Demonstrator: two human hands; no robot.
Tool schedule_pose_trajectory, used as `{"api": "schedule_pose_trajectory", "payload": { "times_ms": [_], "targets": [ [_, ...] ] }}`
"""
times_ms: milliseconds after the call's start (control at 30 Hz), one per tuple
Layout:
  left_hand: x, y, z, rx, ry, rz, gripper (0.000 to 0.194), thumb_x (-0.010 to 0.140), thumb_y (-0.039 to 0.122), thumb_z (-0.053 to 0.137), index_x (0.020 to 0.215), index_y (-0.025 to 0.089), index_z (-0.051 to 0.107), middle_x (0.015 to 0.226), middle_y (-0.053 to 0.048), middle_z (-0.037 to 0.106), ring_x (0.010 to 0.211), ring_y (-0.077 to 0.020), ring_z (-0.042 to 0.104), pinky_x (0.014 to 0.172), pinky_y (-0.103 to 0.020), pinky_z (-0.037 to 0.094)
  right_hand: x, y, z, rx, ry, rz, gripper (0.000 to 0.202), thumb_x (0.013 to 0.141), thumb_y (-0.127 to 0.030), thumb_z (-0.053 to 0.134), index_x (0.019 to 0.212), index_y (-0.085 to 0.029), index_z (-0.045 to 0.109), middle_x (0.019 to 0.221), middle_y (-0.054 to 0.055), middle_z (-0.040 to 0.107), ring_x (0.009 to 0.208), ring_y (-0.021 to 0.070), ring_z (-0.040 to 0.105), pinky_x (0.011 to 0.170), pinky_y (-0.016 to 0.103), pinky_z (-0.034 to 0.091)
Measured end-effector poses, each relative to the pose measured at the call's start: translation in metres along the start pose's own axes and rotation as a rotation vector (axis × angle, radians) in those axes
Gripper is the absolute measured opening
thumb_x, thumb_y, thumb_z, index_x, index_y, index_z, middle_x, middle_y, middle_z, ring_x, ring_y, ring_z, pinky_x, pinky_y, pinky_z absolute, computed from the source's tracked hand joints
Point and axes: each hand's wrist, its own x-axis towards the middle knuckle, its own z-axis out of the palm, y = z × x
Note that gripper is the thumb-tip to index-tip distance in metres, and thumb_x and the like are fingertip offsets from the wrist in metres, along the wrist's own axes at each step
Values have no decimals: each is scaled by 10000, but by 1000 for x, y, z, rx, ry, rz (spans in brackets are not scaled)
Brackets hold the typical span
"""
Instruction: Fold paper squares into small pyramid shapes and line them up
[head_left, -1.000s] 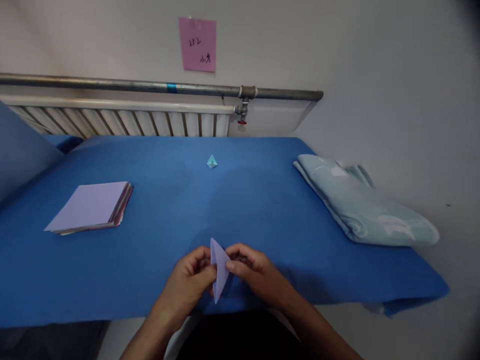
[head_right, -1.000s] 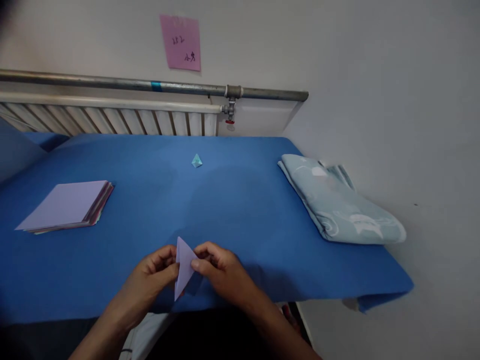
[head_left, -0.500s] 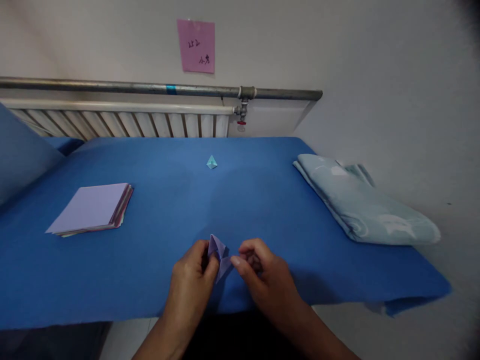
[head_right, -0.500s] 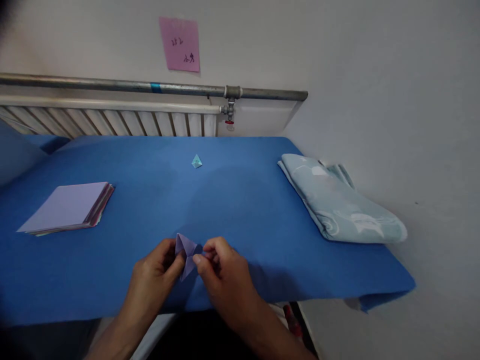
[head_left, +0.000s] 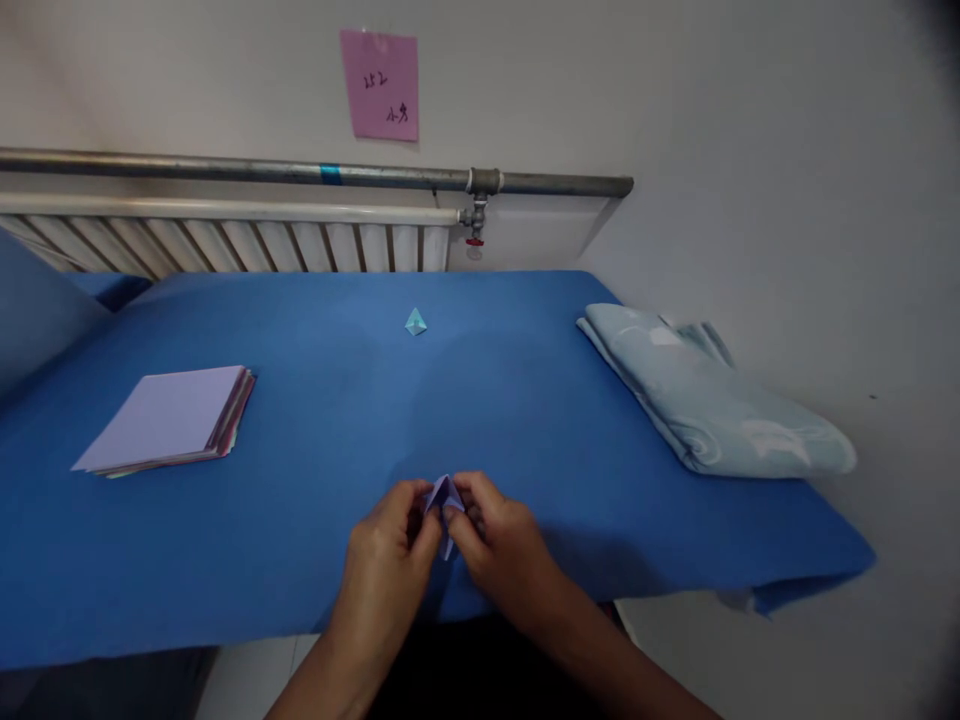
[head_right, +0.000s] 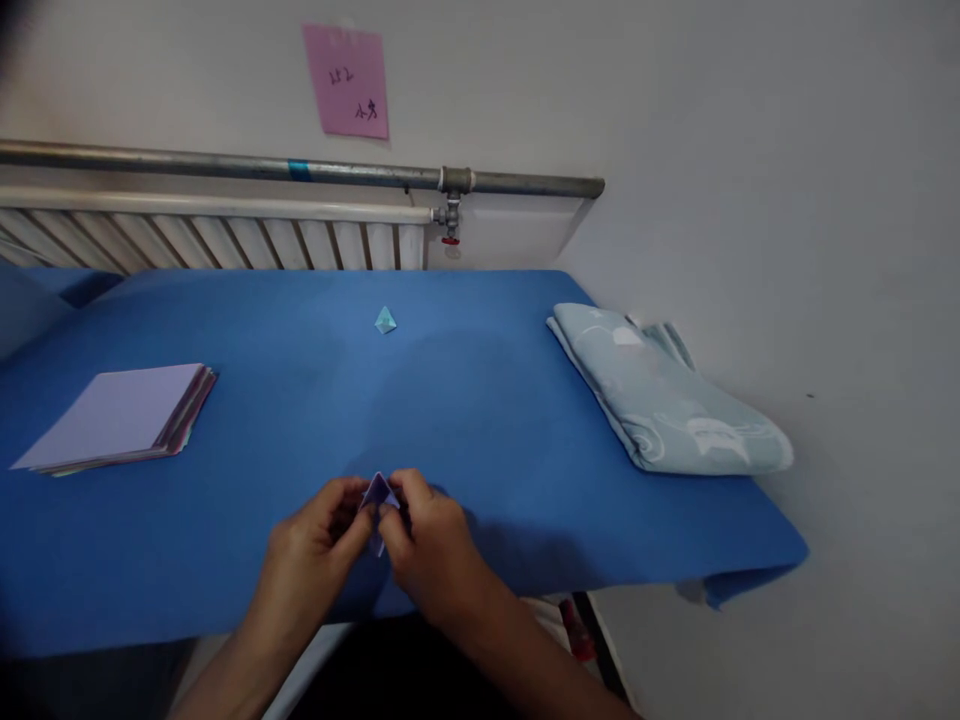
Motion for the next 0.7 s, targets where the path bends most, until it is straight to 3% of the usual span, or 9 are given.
{"api": "schedule_pose_trajectory", "payload": {
  "times_ms": [167, 300, 400, 533, 700],
  "targets": [
    [1, -5, 1, -85, 16, -18, 200, 757, 193, 597, 941, 249, 649, 831, -1, 707, 734, -173, 653, 688, -267, 473, 2, 5, 0, 65, 71, 1, 211, 812, -120, 445, 953, -241, 546, 769, 10, 646, 637, 141, 575, 585, 257, 421],
    [3, -5, 1, -300, -91, -143, 161, 778, 241, 571, 929, 238, 625, 772, 25, 671, 591, -128, 607, 585, -237, 479, 3, 9, 1, 321, 11, 154, 173, 802, -163, 437, 920, -246, 532, 661, -47, 572, 449, 86, 485, 439, 203, 379],
    [4, -4, 0, -407, -97, -192, 108, 752, 267, 593, 840, 217, 630, 727, 36, 661, 534, -106, 581, 579, -230, 477, 4, 9, 2, 505, -14, 266, 138, 764, -198, 448, 876, -235, 519, 612, -75, 531, 393, 67, 454, 393, 183, 359],
    [5, -2, -4, -451, -94, -242, 112, 717, 289, 616, 781, 202, 646, 636, 32, 662, 542, -125, 600, 596, -240, 472, 4, 6, 0, 638, -14, 332, 86, 726, -240, 485, 803, -224, 520, 579, -79, 529, 408, 70, 469, 405, 183, 370],
    [3, -4, -10, -430, -102, -262, 141, 740, 295, 607, 817, 203, 680, 590, 11, 672, 612, -153, 622, 654, -256, 465, 2, 4, -7, 674, -42, 298, 135, 691, -212, 481, 793, -208, 569, 532, -69, 530, 461, 92, 505, 495, 221, 397]
  ]
}}
